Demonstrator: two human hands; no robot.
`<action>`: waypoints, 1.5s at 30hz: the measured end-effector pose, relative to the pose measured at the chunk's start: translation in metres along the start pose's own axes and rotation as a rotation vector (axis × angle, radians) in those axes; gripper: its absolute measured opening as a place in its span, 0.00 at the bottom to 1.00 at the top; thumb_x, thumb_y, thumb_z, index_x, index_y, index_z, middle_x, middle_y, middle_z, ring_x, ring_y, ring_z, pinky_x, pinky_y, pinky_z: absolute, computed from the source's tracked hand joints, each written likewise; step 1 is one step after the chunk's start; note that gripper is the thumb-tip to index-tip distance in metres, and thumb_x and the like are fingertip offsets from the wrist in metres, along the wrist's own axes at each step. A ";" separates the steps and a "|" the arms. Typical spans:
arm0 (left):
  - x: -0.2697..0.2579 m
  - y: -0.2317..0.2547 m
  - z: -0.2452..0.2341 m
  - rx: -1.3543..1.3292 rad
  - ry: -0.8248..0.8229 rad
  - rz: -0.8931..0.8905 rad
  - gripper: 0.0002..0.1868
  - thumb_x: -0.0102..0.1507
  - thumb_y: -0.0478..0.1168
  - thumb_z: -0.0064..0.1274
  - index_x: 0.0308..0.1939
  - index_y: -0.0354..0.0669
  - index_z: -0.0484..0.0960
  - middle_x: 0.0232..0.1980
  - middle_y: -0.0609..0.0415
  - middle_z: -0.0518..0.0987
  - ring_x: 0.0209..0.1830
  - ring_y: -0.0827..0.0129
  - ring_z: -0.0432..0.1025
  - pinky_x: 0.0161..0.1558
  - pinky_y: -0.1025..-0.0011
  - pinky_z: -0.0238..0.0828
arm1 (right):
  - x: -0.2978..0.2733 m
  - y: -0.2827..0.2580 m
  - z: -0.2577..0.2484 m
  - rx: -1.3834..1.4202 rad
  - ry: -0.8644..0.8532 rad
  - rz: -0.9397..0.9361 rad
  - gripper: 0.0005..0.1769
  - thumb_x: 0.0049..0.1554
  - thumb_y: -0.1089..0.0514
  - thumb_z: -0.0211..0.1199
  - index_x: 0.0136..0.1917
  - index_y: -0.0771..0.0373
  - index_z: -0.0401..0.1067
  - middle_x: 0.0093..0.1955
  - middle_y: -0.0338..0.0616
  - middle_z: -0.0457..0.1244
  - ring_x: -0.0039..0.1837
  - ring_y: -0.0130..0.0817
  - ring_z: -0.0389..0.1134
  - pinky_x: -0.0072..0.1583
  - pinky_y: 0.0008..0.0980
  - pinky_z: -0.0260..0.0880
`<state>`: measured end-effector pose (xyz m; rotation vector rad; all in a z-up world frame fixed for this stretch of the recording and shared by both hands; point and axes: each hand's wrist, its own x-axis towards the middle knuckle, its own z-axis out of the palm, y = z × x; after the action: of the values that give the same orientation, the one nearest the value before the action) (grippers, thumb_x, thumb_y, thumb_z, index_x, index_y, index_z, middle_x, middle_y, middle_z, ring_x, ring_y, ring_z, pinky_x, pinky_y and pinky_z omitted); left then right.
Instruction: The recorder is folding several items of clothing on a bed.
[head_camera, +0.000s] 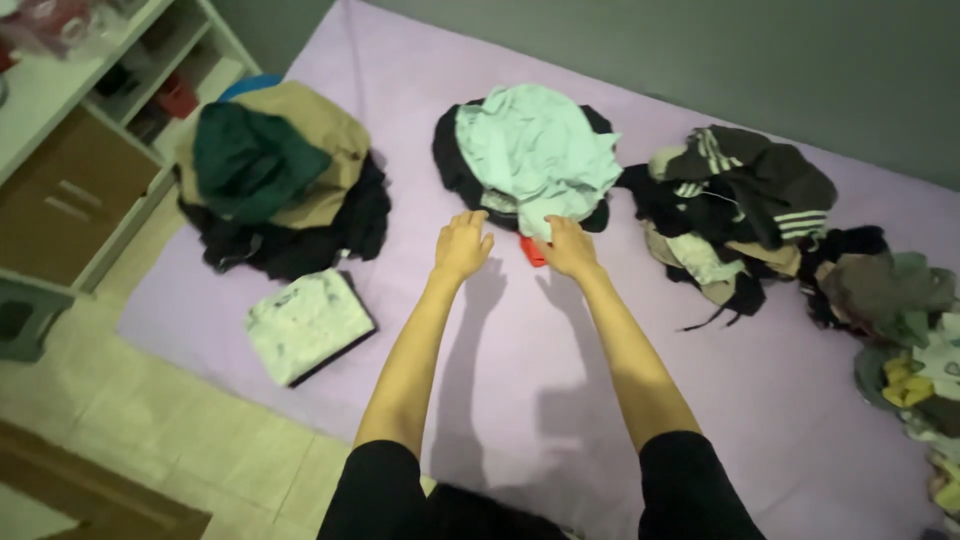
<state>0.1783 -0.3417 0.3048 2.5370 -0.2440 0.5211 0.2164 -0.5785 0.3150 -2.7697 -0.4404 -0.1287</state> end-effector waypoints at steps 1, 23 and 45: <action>0.012 0.008 0.004 -0.004 -0.009 0.012 0.24 0.61 0.46 0.56 0.60 0.42 0.76 0.58 0.44 0.77 0.58 0.49 0.70 0.56 0.53 0.68 | 0.006 0.016 -0.004 0.001 0.005 0.015 0.34 0.58 0.40 0.62 0.70 0.61 0.64 0.65 0.56 0.64 0.67 0.55 0.64 0.64 0.51 0.65; 0.205 -0.010 0.170 -0.033 -0.252 0.056 0.38 0.50 0.47 0.68 0.60 0.41 0.70 0.58 0.45 0.73 0.61 0.50 0.68 0.57 0.51 0.66 | 0.186 0.125 0.067 -0.049 0.156 0.153 0.41 0.44 0.55 0.74 0.69 0.61 0.62 0.66 0.52 0.60 0.66 0.53 0.61 0.61 0.53 0.61; 0.127 0.074 0.000 -0.503 0.026 -0.038 0.16 0.65 0.47 0.57 0.50 0.42 0.73 0.31 0.34 0.80 0.33 0.41 0.77 0.39 0.49 0.71 | 0.069 0.072 -0.064 0.522 0.427 0.125 0.13 0.53 0.52 0.71 0.45 0.62 0.73 0.38 0.52 0.70 0.40 0.42 0.74 0.45 0.37 0.71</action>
<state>0.2738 -0.4127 0.3914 2.0415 -0.2774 0.4153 0.3019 -0.6447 0.3622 -2.1694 -0.1560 -0.4875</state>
